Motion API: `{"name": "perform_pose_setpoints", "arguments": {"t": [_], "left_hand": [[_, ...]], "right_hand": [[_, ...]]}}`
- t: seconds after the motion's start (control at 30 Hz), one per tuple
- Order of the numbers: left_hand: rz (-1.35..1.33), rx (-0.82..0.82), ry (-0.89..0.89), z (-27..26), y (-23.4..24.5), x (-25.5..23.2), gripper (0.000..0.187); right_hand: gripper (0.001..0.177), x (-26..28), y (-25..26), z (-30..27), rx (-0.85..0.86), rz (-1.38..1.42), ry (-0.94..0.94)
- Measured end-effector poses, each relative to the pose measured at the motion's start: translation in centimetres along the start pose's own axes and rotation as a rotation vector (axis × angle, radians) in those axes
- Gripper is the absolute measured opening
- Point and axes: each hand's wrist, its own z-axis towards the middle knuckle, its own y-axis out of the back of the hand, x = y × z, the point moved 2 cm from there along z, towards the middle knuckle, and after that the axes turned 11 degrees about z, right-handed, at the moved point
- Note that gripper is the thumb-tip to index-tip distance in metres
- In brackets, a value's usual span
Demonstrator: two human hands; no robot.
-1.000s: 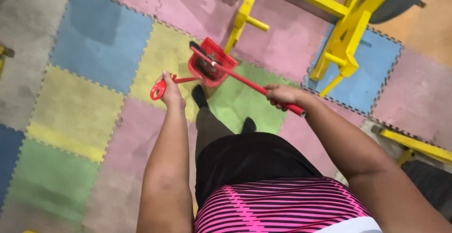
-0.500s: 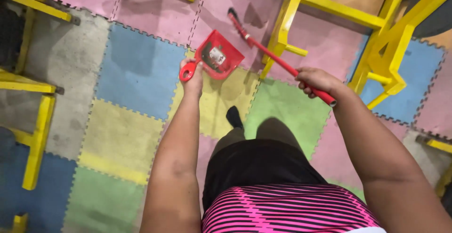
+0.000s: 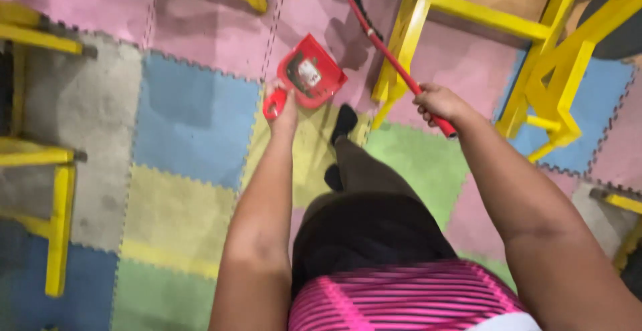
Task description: Sweeping the floor of a gym using a small hand broom and a dustpan.
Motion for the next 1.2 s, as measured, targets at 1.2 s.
{"name": "perform_pose_setpoints", "arguments": {"t": [1.2], "left_hand": [[0.325,0.377,-0.137,21.7,-4.0,-3.5,0.016]], "right_hand": [[0.057,8.0,-2.9,7.2,-0.204,-0.077,-0.105]]}}
